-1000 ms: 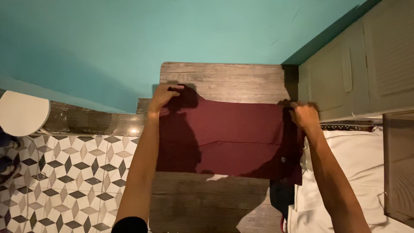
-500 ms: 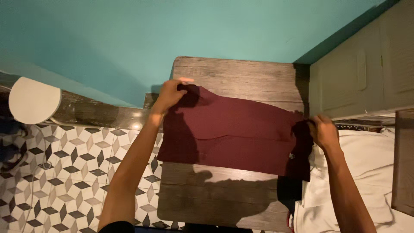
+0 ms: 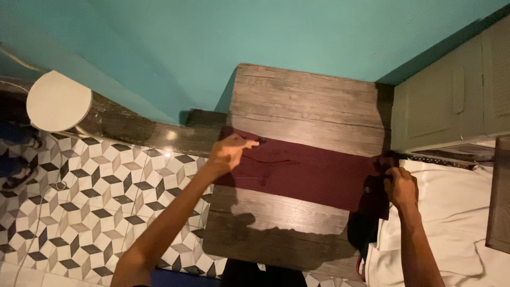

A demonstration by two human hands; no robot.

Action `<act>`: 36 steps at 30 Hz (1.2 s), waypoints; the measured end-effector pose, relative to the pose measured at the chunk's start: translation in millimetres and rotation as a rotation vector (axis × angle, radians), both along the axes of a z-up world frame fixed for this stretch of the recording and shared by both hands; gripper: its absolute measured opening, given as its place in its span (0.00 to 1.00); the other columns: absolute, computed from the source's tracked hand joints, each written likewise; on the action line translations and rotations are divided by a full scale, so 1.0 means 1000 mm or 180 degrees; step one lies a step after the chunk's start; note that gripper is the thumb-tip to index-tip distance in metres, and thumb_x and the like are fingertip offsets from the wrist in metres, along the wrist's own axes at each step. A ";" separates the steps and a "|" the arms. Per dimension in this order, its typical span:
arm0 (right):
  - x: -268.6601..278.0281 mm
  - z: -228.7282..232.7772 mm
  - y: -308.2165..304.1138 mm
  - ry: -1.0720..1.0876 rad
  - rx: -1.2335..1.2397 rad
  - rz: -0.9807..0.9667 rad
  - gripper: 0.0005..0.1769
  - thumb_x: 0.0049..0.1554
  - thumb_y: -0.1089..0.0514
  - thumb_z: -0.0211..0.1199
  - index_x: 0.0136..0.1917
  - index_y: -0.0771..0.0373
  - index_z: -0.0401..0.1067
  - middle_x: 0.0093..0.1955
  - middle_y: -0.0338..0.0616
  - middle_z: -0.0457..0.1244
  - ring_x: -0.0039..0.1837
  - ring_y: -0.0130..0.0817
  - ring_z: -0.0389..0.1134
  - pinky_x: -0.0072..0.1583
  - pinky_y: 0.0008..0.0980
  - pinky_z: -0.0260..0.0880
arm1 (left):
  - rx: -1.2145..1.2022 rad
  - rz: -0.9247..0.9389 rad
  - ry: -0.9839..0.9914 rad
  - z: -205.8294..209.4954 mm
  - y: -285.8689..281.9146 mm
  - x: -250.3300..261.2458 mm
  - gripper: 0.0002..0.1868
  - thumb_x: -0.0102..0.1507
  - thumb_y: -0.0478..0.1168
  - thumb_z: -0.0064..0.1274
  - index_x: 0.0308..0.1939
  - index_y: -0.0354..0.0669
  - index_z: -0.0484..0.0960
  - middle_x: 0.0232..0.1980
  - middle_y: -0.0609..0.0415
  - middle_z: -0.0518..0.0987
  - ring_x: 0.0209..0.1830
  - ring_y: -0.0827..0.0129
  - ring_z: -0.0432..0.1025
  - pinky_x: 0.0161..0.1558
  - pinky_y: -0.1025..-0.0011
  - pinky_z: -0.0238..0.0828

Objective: The person picks up a maroon shirt from a table, spreads it out, and folds it into a small rectangle before placing it inside a cabinet.

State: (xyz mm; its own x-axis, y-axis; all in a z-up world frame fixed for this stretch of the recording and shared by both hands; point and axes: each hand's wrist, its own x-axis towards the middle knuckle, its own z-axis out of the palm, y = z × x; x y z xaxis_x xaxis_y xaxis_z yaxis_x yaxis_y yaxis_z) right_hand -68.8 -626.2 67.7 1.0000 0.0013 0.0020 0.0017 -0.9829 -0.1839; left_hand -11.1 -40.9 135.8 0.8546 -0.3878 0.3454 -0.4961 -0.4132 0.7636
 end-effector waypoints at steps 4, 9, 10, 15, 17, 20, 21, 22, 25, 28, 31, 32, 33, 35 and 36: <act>-0.010 -0.002 0.002 -0.0098 -0.0094 0.0096 0.14 0.51 0.60 0.67 0.52 0.59 0.75 0.53 0.51 0.68 0.61 0.51 0.68 0.65 0.47 0.67 | 0.0473 0.0217 -0.0407 0.002 0.004 -0.049 0.25 0.57 0.22 0.48 0.53 0.47 0.85 0.41 0.53 0.83 0.43 0.62 0.77 0.41 0.68 0.78; -0.016 0.000 0.002 -0.0235 -0.0196 0.0158 0.14 0.53 0.59 0.65 0.54 0.58 0.75 0.55 0.50 0.67 0.63 0.51 0.67 0.67 0.47 0.66 | 0.0568 0.0407 -0.0393 -0.003 0.006 -0.080 0.24 0.53 0.20 0.50 0.47 0.46 0.87 0.41 0.53 0.82 0.42 0.62 0.75 0.39 0.68 0.78; -0.018 0.001 0.002 -0.0213 -0.0287 0.0144 0.14 0.53 0.58 0.65 0.54 0.57 0.75 0.54 0.49 0.68 0.63 0.51 0.68 0.67 0.48 0.65 | 0.0570 0.0403 -0.0407 -0.004 0.007 -0.083 0.23 0.53 0.20 0.50 0.46 0.45 0.87 0.41 0.53 0.82 0.42 0.61 0.75 0.39 0.68 0.78; -0.024 0.008 0.004 -0.0311 -0.0335 0.0167 0.13 0.54 0.57 0.63 0.54 0.57 0.75 0.56 0.49 0.68 0.64 0.51 0.67 0.68 0.48 0.64 | 0.0526 0.0459 -0.0548 0.005 0.015 -0.099 0.21 0.50 0.20 0.52 0.42 0.44 0.86 0.39 0.53 0.80 0.42 0.60 0.75 0.40 0.66 0.77; -0.029 0.009 0.005 -0.0329 -0.0363 0.0158 0.13 0.54 0.57 0.63 0.54 0.56 0.75 0.55 0.49 0.68 0.63 0.50 0.67 0.68 0.48 0.64 | 0.0480 0.0450 -0.0597 0.007 0.017 -0.105 0.20 0.51 0.20 0.52 0.42 0.43 0.86 0.39 0.54 0.80 0.42 0.61 0.75 0.40 0.67 0.77; -0.038 0.011 0.007 -0.0313 -0.0346 0.0051 0.13 0.55 0.58 0.62 0.54 0.55 0.75 0.54 0.48 0.68 0.62 0.48 0.68 0.69 0.46 0.64 | 0.0516 0.0403 -0.0629 0.002 0.020 -0.115 0.21 0.51 0.20 0.51 0.42 0.43 0.86 0.39 0.54 0.81 0.43 0.63 0.75 0.39 0.69 0.78; -0.039 0.011 0.008 -0.0305 -0.0381 0.0023 0.12 0.56 0.58 0.62 0.54 0.55 0.75 0.53 0.47 0.68 0.61 0.46 0.68 0.69 0.45 0.64 | 0.0547 0.0386 -0.0632 -0.002 0.021 -0.119 0.21 0.51 0.20 0.51 0.43 0.43 0.86 0.40 0.55 0.81 0.43 0.63 0.75 0.39 0.69 0.78; -0.041 0.011 0.009 -0.0296 -0.0415 -0.0004 0.11 0.57 0.58 0.61 0.54 0.54 0.75 0.52 0.46 0.68 0.60 0.45 0.68 0.69 0.44 0.64 | 0.0637 0.0361 -0.0541 -0.008 0.022 -0.124 0.21 0.51 0.20 0.51 0.43 0.44 0.87 0.40 0.55 0.81 0.42 0.64 0.75 0.38 0.70 0.78; -0.047 0.012 0.010 -0.0335 -0.0402 0.0093 0.13 0.55 0.58 0.62 0.55 0.56 0.74 0.53 0.46 0.68 0.61 0.45 0.68 0.70 0.48 0.63 | 0.0811 0.0315 -0.0349 -0.027 0.024 -0.135 0.21 0.53 0.21 0.52 0.44 0.45 0.87 0.42 0.56 0.83 0.43 0.65 0.76 0.39 0.70 0.77; -0.054 0.010 0.012 -0.0209 -0.0366 0.0128 0.16 0.52 0.58 0.64 0.55 0.56 0.75 0.55 0.46 0.67 0.63 0.46 0.67 0.71 0.49 0.62 | 0.0840 0.0208 -0.0309 -0.040 0.028 -0.140 0.19 0.53 0.27 0.54 0.46 0.46 0.87 0.45 0.54 0.84 0.45 0.64 0.76 0.44 0.65 0.76; -0.060 0.005 0.016 -0.0279 -0.0377 0.0130 0.15 0.53 0.57 0.63 0.55 0.55 0.74 0.56 0.46 0.66 0.66 0.45 0.66 0.71 0.48 0.62 | 0.0978 0.0039 -0.0019 -0.054 0.032 -0.136 0.16 0.54 0.40 0.59 0.46 0.45 0.87 0.43 0.52 0.84 0.44 0.61 0.76 0.45 0.59 0.73; -0.061 0.005 0.016 -0.0250 -0.0412 0.0158 0.15 0.52 0.57 0.64 0.54 0.55 0.74 0.56 0.45 0.65 0.66 0.45 0.65 0.70 0.48 0.61 | 0.1034 0.0089 0.0245 -0.062 0.035 -0.133 0.16 0.57 0.44 0.60 0.47 0.44 0.87 0.42 0.51 0.84 0.44 0.60 0.76 0.45 0.57 0.73; -0.062 0.005 0.016 -0.0220 -0.0447 0.0187 0.15 0.52 0.56 0.64 0.54 0.55 0.74 0.55 0.44 0.65 0.66 0.45 0.65 0.70 0.48 0.61 | 0.1090 0.0140 0.0509 -0.072 0.037 -0.129 0.17 0.61 0.48 0.61 0.48 0.44 0.86 0.40 0.50 0.83 0.44 0.59 0.77 0.45 0.55 0.72; -0.061 0.002 0.016 -0.0222 -0.0532 0.0180 0.14 0.52 0.56 0.65 0.53 0.54 0.75 0.56 0.44 0.65 0.66 0.45 0.64 0.70 0.48 0.62 | 0.0951 0.0817 0.1031 -0.096 0.039 -0.101 0.16 0.66 0.52 0.53 0.47 0.48 0.86 0.41 0.56 0.84 0.39 0.66 0.79 0.42 0.61 0.76; -0.062 -0.001 0.017 -0.0235 -0.0588 0.0146 0.13 0.53 0.55 0.65 0.53 0.53 0.75 0.56 0.44 0.65 0.67 0.44 0.64 0.70 0.47 0.62 | 0.0882 0.1143 0.1306 -0.108 0.040 -0.090 0.17 0.69 0.54 0.49 0.46 0.50 0.86 0.42 0.58 0.85 0.37 0.69 0.80 0.41 0.65 0.77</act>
